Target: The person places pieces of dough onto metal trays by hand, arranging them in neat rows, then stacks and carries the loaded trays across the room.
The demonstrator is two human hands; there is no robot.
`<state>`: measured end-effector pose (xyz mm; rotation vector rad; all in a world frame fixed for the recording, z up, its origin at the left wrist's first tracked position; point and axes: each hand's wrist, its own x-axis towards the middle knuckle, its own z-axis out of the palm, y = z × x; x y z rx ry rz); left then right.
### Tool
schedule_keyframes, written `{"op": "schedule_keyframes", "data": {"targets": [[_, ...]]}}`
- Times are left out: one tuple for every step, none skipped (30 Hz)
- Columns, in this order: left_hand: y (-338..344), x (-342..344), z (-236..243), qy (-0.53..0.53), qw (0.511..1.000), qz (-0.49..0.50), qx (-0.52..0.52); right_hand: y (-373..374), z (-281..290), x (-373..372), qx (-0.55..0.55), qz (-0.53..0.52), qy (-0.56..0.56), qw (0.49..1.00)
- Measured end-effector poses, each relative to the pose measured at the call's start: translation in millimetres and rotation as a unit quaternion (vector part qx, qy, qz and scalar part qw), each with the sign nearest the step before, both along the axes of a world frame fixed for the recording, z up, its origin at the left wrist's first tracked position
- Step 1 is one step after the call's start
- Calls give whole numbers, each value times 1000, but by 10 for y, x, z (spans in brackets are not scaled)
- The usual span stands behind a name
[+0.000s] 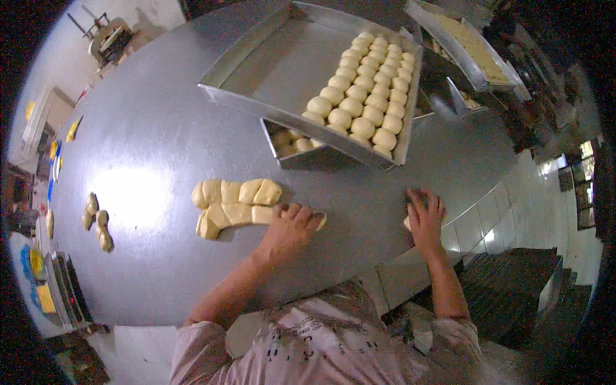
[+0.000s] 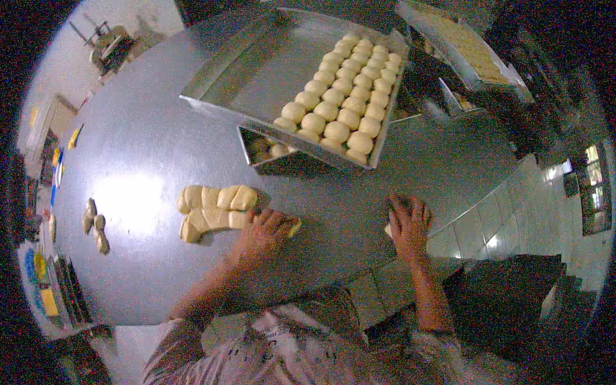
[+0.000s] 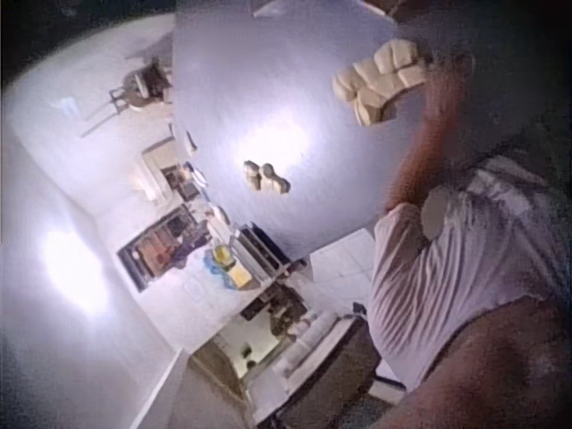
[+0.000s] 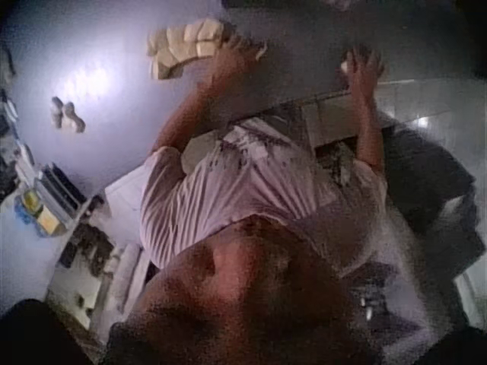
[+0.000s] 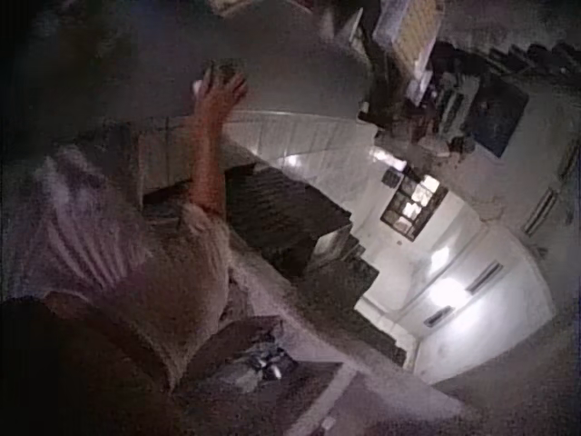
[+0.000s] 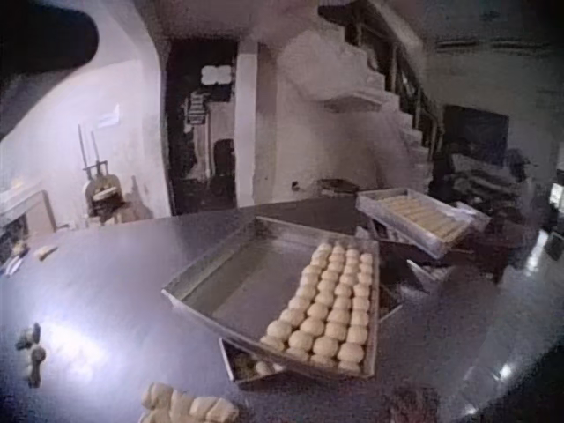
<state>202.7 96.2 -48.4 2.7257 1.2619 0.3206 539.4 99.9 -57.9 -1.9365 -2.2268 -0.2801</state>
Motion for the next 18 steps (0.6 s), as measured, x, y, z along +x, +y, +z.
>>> {"op": "schedule_keyframes", "data": {"targets": [[5, 139, -3, -23, 999, -23, -22, 263, -67, 100, 47, -56, -22, 997], [-19, 286, 5, -64, 990, -88, -86, 464, -48, 49, 55, -70, 11, 996], [-75, 476, 20, -104, 971, -151, -154, 626, -46, -100, 60, -84, 43, 994], [-180, 673, 94, -173, 959, -180, -135, 715, -79, -265, 63, -94, 78, 991], [-258, 773, 207, -239, 943, -204, -112, 614, -134, -455, 14, -52, 136, 989], [-256, 742, 314, -293, 924, -184, -162, 433, -187, -580, -29, -9, 194, 981], [-239, 679, 447, -345, 902, -160, -205, 202, -233, -536, -54, 52, 203, 976], [-170, 671, 495, -400, 870, -145, -249, 88, -266, -343, -78, 103, 204, 971], [-69, 607, 443, -408, 874, -98, -243, 236, -226, -76, -17, 67, 155, 985], [15, 446, 356, -414, 877, -47, -238, 412, -180, 181, 41, 32, 109, 993], [96, 347, 331, -418, 878, 2, -232, 597, -118, 317, 99, -6, 63, 993], [169, 394, 367, -442, 862, 11, -246, 870, 14, 365, 91, -29, 130, 987], [195, 464, 408, -467, 844, 26, -263, 1093, 108, 357, 76, -47, 197, 976], [186, 551, 385, -492, 821, 48, -288, 1129, 61, 231, 56, -42, 184, 981], [175, 616, 313, -477, 832, 61, -277, 1178, -8, -30, 37, -29, 177, 983], [164, 643, 273, -449, 850, 78, -264, 1158, -13, -72, 36, 17, 184, 982], [119, 635, 223, -416, 868, 95, -253, 1133, -42, -91, 33, 62, 193, 979], [75, 538, 218, -379, 887, 124, -234, 903, -109, -61, 42, 147, 224, 963]]}}
